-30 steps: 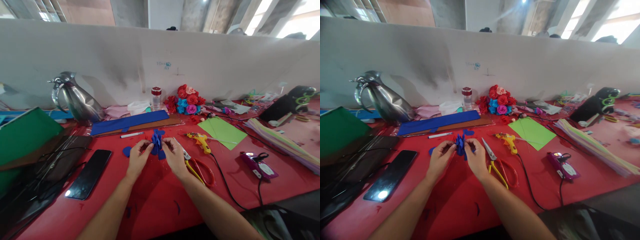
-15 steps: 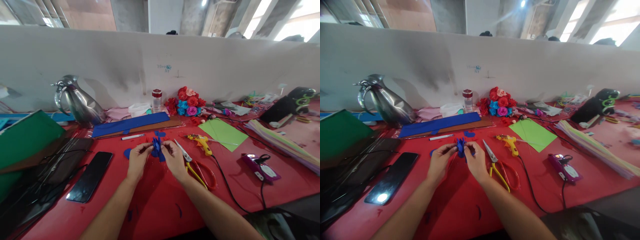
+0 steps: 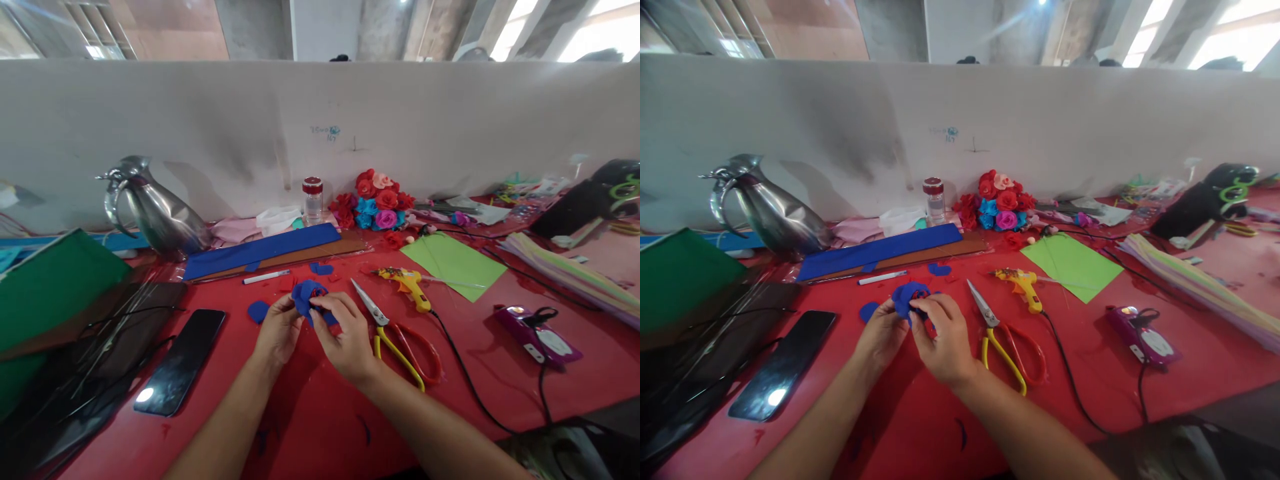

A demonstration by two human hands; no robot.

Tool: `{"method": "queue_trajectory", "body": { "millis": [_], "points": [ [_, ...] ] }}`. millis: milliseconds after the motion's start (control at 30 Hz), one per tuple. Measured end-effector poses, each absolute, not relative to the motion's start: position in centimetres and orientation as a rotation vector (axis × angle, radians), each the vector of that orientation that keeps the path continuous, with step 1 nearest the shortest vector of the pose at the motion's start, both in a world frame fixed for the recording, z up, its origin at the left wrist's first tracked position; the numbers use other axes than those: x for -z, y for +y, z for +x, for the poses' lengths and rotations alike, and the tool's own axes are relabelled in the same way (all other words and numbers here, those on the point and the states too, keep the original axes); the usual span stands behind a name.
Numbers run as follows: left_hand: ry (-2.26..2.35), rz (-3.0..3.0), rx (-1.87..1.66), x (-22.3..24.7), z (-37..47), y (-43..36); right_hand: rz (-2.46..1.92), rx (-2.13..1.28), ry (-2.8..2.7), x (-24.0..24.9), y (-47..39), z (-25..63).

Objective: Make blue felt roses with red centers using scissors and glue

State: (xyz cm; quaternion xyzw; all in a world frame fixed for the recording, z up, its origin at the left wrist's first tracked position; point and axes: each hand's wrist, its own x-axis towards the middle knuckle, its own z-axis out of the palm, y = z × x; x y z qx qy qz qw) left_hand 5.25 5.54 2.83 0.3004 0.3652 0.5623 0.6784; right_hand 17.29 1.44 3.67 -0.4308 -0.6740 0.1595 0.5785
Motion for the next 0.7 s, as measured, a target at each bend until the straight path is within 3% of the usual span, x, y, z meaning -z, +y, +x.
{"method": "queue_trajectory", "body": {
  "millis": [233,700],
  "points": [
    [0.687,0.587,-1.218,-3.4,5.2,5.4,-0.865,-0.305,-1.612,-4.1,0.4,17.6],
    [0.822,0.519,-1.151,-3.0,5.1,5.6,-0.941,-0.710,-1.304,-5.0,1.0,17.6]
  ]
}}
